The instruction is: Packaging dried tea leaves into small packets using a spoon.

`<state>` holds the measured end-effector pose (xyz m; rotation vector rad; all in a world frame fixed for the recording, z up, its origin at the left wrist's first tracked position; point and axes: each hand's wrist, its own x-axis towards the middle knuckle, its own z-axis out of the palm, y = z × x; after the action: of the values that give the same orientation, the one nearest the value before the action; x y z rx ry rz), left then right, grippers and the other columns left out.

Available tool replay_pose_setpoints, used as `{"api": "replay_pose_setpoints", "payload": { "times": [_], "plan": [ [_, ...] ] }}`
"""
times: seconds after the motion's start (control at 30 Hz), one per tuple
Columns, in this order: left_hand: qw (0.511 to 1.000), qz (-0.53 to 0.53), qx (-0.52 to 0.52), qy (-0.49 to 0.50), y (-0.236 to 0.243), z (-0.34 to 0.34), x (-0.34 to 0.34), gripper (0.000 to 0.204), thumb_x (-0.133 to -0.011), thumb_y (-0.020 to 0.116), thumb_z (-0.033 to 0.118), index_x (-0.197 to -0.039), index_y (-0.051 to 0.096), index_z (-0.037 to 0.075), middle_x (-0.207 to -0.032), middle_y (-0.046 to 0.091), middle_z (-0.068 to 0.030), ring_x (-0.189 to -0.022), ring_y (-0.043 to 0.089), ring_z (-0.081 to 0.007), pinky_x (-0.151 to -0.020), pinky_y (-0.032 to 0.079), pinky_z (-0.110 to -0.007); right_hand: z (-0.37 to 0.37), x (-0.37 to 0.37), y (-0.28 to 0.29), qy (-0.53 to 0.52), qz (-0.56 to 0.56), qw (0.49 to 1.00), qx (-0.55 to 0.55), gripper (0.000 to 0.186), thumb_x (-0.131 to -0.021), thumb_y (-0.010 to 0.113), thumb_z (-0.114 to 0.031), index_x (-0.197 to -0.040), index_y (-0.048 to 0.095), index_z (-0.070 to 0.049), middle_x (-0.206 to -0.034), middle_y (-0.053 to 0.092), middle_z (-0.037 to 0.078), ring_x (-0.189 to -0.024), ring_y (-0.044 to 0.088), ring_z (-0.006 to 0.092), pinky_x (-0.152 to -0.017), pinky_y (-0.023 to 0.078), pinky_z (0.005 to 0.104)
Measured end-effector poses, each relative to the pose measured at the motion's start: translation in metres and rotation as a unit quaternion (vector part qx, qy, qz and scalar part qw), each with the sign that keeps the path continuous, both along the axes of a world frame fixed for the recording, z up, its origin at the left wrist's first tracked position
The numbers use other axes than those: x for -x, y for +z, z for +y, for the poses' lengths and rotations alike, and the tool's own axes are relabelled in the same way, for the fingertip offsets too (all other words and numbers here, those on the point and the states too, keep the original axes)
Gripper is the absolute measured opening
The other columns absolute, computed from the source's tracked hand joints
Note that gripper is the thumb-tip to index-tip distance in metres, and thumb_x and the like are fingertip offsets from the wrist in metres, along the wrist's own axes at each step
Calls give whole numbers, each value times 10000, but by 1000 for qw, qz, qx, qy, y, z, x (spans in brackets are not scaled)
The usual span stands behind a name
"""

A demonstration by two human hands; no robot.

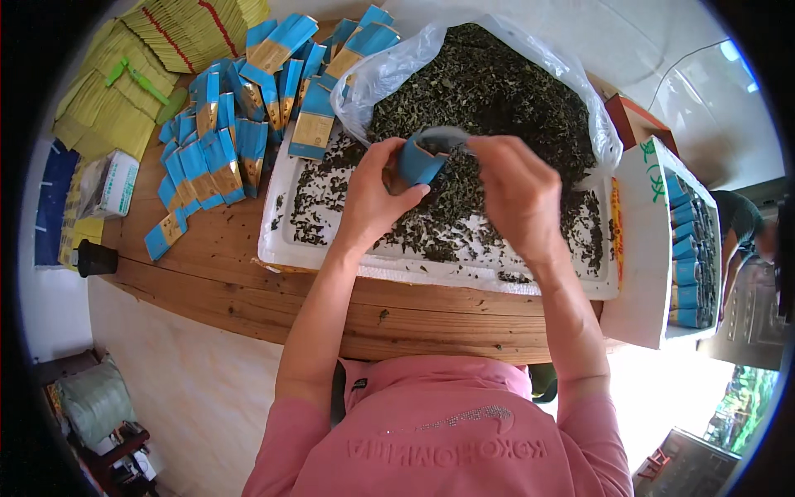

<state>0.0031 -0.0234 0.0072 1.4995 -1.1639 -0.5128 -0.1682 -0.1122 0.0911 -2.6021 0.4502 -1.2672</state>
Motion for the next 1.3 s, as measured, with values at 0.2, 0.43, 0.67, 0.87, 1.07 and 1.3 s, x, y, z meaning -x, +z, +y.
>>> {"api": "replay_pose_setpoints", "payload": {
  "times": [0.2, 0.43, 0.67, 0.87, 1.07, 1.3],
  "plan": [
    [999, -31, 8, 1, -3, 0, 0, 638, -698, 799, 96, -1266, 515, 34, -1049, 612, -63, -814, 579, -138, -705, 482, -279, 6, 1, -11, 12, 101, 995, -13, 327, -713, 565, 160, -996, 649, 20, -892, 659, 151, -742, 657, 279, -617, 543, 350],
    [1000, -10, 23, 5, -1, 4, -1, 620, -698, 793, 80, -1251, 518, 23, -1057, 605, -55, -816, 571, -131, -729, 477, -281, -3, 16, -1, -36, -50, 991, -121, 196, -860, 576, 83, -1020, 663, 9, -781, 650, 77, -659, 629, 103, -558, 484, 221],
    [992, -93, 52, 67, 3, 4, -3, 620, -708, 781, 130, -1260, 521, 21, -1058, 595, -60, -822, 551, -139, -754, 472, -281, -27, 50, -45, -217, 17, 961, -170, 148, -881, 602, -41, -987, 686, 18, -631, 640, 64, -561, 616, 99, -515, 469, 244],
    [994, -52, 49, 82, 3, 1, -3, 567, -712, 778, 104, -1212, 529, 6, -1085, 591, -81, -857, 573, -159, -765, 482, -289, -34, 10, -82, -193, 44, 936, -290, 178, -878, 565, -59, -974, 679, 39, -631, 638, 106, -531, 634, 152, -492, 472, 285],
    [993, -51, 44, 93, 0, 5, -9, 612, -707, 786, 117, -1242, 520, -14, -1086, 598, -84, -806, 568, -144, -736, 484, -280, -40, 8, -68, -101, -75, 799, -589, 179, -887, 549, -37, -976, 648, 83, -712, 638, 113, -497, 608, 163, -474, 484, 254],
    [993, -67, 39, 90, -2, 2, -6, 539, -684, 780, 83, -1168, 548, 30, -1039, 577, -88, -881, 579, -195, -774, 478, -308, -40, 24, -28, -48, -141, 805, -574, 167, -882, 571, -36, -970, 648, 83, -710, 636, 96, -509, 601, 147, -488, 498, 251]
  ]
}}
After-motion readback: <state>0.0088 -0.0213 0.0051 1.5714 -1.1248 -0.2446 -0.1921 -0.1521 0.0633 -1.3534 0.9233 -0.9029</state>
